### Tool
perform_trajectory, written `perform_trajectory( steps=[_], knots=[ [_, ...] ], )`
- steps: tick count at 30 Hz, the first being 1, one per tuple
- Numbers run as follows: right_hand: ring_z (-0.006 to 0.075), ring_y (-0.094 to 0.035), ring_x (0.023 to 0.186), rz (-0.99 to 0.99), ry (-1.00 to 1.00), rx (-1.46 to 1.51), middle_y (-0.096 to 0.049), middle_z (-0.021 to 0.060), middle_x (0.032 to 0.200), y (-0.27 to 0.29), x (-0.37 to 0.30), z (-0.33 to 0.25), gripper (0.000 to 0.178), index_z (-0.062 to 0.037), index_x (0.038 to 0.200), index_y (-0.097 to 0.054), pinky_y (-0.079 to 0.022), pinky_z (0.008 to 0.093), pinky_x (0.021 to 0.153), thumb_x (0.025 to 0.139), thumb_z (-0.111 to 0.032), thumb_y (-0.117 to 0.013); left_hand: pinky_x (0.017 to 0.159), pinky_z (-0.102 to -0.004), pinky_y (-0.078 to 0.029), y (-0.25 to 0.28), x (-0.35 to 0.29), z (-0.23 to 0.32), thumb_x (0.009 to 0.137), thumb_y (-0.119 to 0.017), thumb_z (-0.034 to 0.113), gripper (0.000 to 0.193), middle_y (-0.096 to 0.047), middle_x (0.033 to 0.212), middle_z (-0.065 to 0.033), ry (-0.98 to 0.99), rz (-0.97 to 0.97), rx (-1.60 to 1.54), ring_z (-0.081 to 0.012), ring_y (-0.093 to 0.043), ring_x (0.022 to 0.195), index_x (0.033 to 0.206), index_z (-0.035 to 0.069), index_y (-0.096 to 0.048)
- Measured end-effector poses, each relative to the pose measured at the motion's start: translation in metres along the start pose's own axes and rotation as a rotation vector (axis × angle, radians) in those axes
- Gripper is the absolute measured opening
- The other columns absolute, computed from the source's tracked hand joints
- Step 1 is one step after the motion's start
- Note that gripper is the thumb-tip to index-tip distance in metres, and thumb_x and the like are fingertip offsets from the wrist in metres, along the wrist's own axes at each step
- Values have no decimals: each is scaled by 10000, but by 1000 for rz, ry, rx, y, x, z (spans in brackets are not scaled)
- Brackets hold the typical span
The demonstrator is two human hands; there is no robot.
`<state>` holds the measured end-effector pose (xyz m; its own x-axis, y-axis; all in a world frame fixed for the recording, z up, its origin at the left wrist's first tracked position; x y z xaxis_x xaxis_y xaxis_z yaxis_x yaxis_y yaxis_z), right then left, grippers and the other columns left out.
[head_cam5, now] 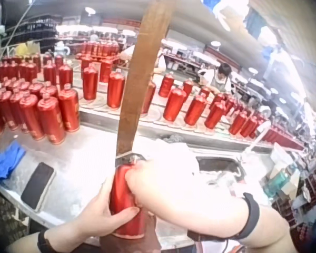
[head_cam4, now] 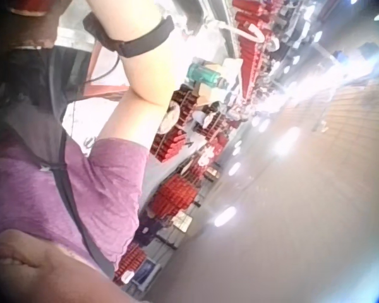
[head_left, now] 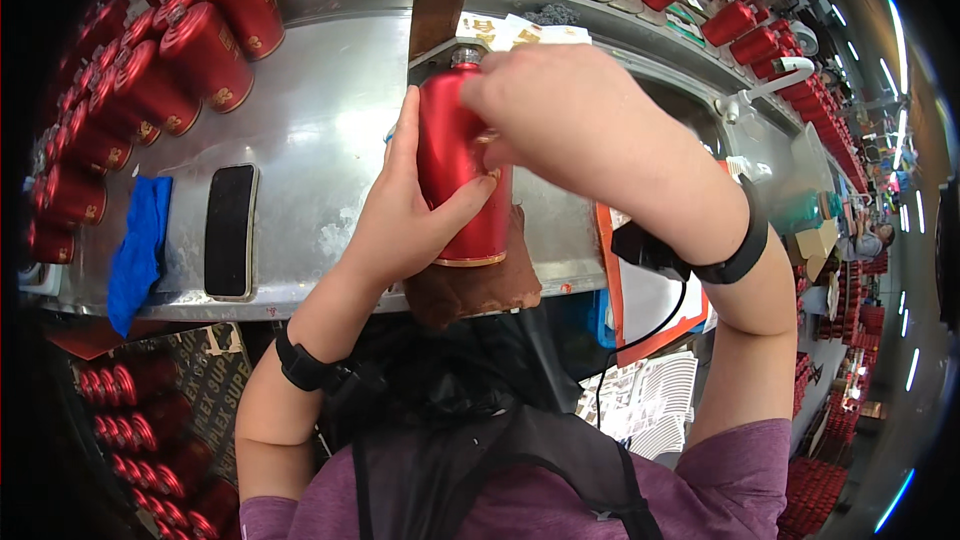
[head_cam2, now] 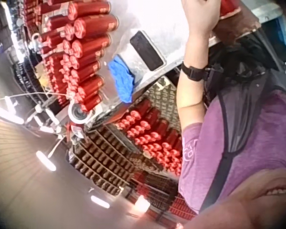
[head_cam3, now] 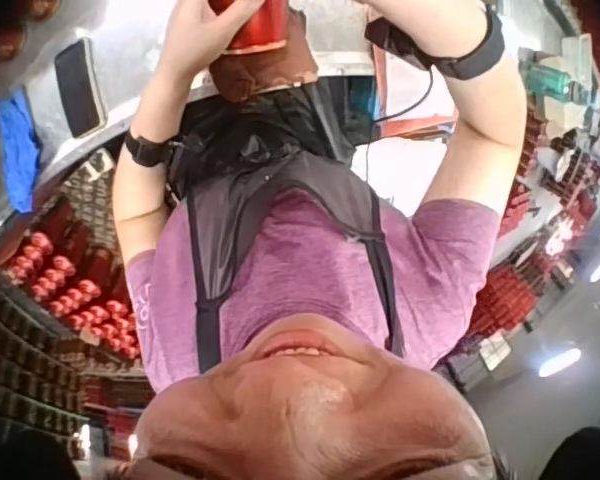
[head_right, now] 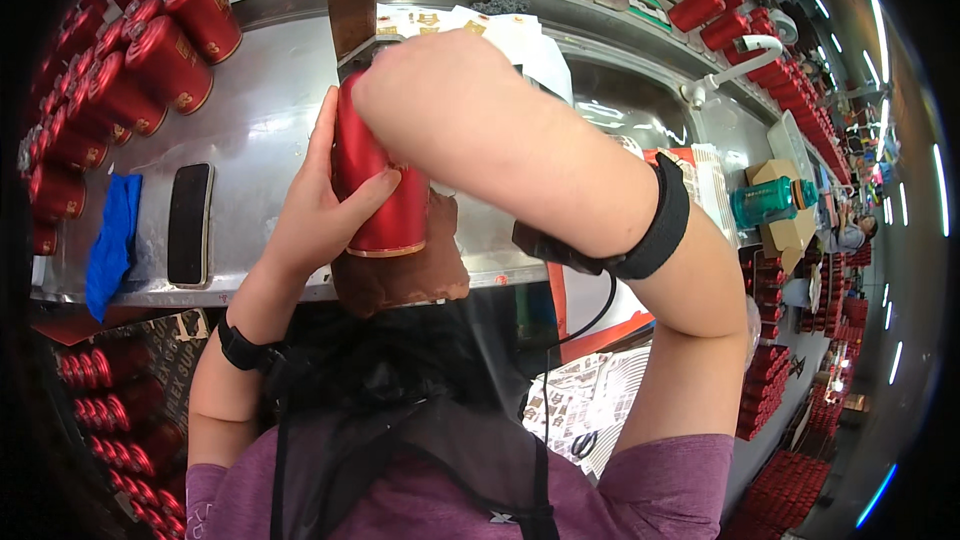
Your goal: Applying decorative labels and seals to red liquor bottles on a production line.
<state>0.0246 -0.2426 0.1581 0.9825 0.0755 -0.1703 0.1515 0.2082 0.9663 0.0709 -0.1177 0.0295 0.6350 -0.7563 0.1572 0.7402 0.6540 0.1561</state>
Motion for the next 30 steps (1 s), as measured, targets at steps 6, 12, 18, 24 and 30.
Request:
perform_trajectory(
  steps=[6,12,18,24,30],
  knots=[
    [296,-680,806,300,-195,260,-699,107,858,-21,-5,43,432,-58,1073,-696,-535,404,711,779,-360,-793,1074,-355,-416,0,4,6,911,-706,274,964,-425,1456,-227,99,-15,-221,-260,-491,1301,1561,-49,-73],
    [197,-691,908,217,-542,1275,-728,125,977,-95,-34,47,796,25,1331,-567,-534,316,800,811,-546,-760,1024,-317,-450,1,24,5,948,-678,295,921,-465,1424,-209,233,-2,-502,-213,-530,1238,1555,-59,-83],
    [172,-647,1028,255,-355,1925,-645,172,1179,-135,-38,-4,898,32,1494,-342,-522,285,872,833,-354,-813,1004,-331,-480,-6,31,6,916,-728,244,909,-506,1357,-198,224,4,-416,-213,-549,1217,1531,-60,-131],
    [171,-629,1083,315,-355,2051,-636,169,1204,-129,-36,-11,856,29,1487,-343,-515,290,909,835,-258,-819,997,-330,-488,-5,32,10,935,-714,258,816,-519,1340,-162,265,-16,-427,-203,-559,1200,1514,-15,-209],
    [165,-636,1068,351,-332,2079,-642,156,1195,-129,-35,-14,846,27,1488,-341,-522,283,891,842,-247,-813,1008,-323,-476,-6,32,7,983,-642,239,651,-519,1340,-126,288,17,-522,-182,-555,1193,1487,33,-286]
  ],
)
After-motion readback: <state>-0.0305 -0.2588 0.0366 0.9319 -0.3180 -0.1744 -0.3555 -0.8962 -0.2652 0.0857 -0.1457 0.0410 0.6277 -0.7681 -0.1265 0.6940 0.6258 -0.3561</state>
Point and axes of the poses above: each hand's wrist, its own x-axis towards the middle knuckle, its own y-axis out of the back of the hand, z = x × y, the point moved 3 cm from there along x, towards the middle knuckle
